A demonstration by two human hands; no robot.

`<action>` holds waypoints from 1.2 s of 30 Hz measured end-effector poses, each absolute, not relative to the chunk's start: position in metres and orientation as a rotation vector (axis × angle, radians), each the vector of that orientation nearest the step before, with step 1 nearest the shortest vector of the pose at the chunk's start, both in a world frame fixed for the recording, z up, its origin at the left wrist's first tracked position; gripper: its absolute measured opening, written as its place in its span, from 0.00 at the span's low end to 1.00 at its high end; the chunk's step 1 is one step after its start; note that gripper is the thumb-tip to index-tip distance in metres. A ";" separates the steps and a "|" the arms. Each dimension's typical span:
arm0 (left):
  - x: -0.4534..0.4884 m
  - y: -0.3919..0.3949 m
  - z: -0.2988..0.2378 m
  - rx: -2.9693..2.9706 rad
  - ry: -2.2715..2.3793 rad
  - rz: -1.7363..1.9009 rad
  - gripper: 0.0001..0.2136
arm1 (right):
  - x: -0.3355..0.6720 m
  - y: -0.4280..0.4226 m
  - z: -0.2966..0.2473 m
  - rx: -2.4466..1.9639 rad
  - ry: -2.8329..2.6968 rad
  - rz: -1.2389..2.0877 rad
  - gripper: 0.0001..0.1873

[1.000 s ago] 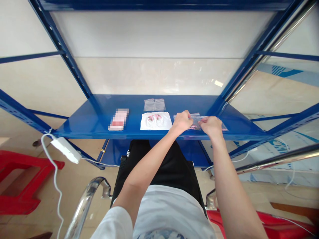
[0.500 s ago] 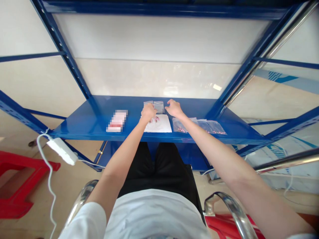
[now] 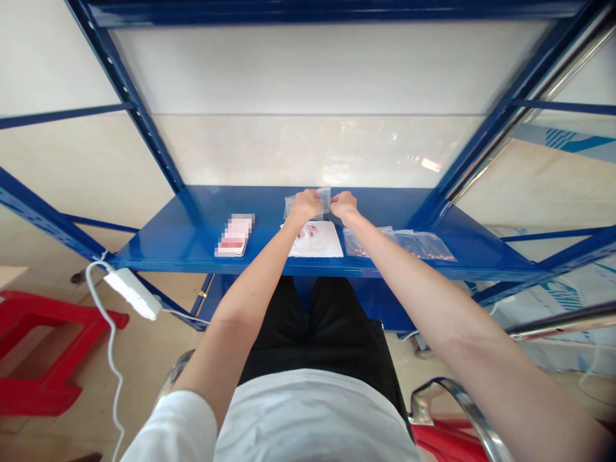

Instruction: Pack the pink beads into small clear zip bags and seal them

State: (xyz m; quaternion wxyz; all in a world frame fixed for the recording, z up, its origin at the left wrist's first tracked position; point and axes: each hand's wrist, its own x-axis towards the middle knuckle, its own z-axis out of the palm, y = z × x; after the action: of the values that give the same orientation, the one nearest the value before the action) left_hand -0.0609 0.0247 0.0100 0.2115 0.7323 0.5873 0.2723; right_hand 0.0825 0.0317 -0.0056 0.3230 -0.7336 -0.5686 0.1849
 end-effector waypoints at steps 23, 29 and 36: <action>-0.125 -0.153 -0.033 1.487 1.317 1.399 0.17 | 0.048 -0.149 -0.033 -0.940 -1.269 1.012 0.34; -0.142 -0.157 -0.030 1.506 1.113 1.230 0.22 | 0.040 -0.154 -0.051 -1.034 -1.197 0.867 0.21; -0.166 -0.161 -0.032 1.249 1.095 1.258 0.27 | 0.051 -0.158 -0.051 -1.110 -1.146 0.885 0.24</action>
State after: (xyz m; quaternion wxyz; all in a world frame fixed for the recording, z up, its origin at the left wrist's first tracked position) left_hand -0.1658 -0.1613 -0.0317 0.5048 0.5174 0.4537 0.5211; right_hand 0.0515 -0.1577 -0.0511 0.6118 -0.4813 -0.4968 0.3837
